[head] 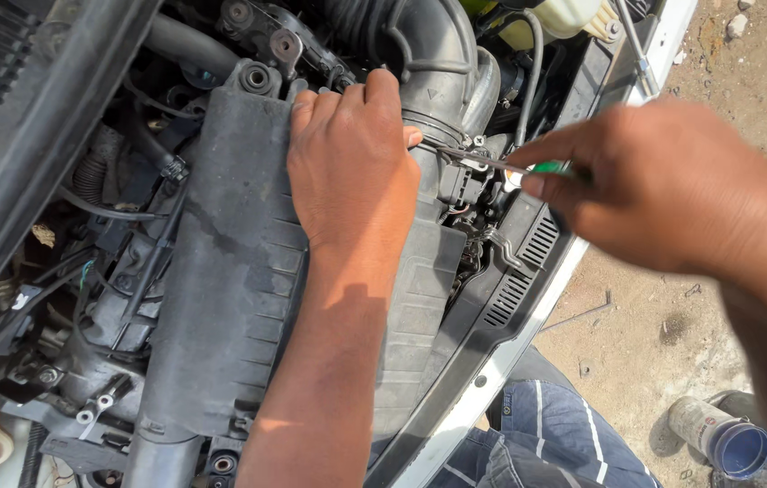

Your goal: The person uses a T-handle socket wrench to loosen and remove bolts from the air intake assembly of a car engine, then uses a screwdriver to loosen a hose clamp and detach the intake pipe.

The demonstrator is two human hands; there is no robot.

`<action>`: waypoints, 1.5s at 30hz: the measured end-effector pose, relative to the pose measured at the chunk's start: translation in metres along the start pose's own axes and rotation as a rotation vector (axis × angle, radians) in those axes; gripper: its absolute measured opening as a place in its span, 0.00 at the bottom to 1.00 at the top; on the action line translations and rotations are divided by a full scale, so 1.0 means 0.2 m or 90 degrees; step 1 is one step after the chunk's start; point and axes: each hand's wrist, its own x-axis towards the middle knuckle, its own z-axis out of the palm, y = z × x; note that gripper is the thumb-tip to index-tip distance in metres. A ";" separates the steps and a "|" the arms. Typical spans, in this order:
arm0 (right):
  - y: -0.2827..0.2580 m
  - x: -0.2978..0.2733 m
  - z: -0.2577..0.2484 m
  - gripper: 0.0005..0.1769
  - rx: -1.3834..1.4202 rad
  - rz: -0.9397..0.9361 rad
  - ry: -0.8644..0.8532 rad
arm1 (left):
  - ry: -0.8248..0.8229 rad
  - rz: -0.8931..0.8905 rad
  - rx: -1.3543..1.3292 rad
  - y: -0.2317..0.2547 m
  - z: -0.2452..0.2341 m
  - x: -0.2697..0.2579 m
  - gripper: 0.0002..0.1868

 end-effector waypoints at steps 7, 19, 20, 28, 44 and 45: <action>0.14 0.04 -0.01 0.14 0.037 -0.115 0.115 | 0.015 0.012 0.016 -0.01 0.02 -0.01 0.15; -0.27 -0.18 0.30 0.25 0.015 0.047 0.155 | 0.005 -0.016 0.021 0.00 0.03 -0.01 0.18; -0.28 -0.19 0.32 0.25 0.023 0.061 0.146 | -0.001 -0.018 0.014 0.01 0.03 -0.01 0.18; -0.34 -0.31 0.35 0.25 0.282 -0.109 0.342 | -0.003 -0.010 0.024 0.00 0.02 0.00 0.20; -0.56 -0.29 0.62 0.22 0.664 0.167 0.362 | -0.086 0.088 0.016 -0.13 -0.04 0.05 0.36; -0.57 -0.29 0.63 0.23 0.690 0.179 0.332 | -0.113 0.080 0.016 -0.12 -0.04 0.05 0.38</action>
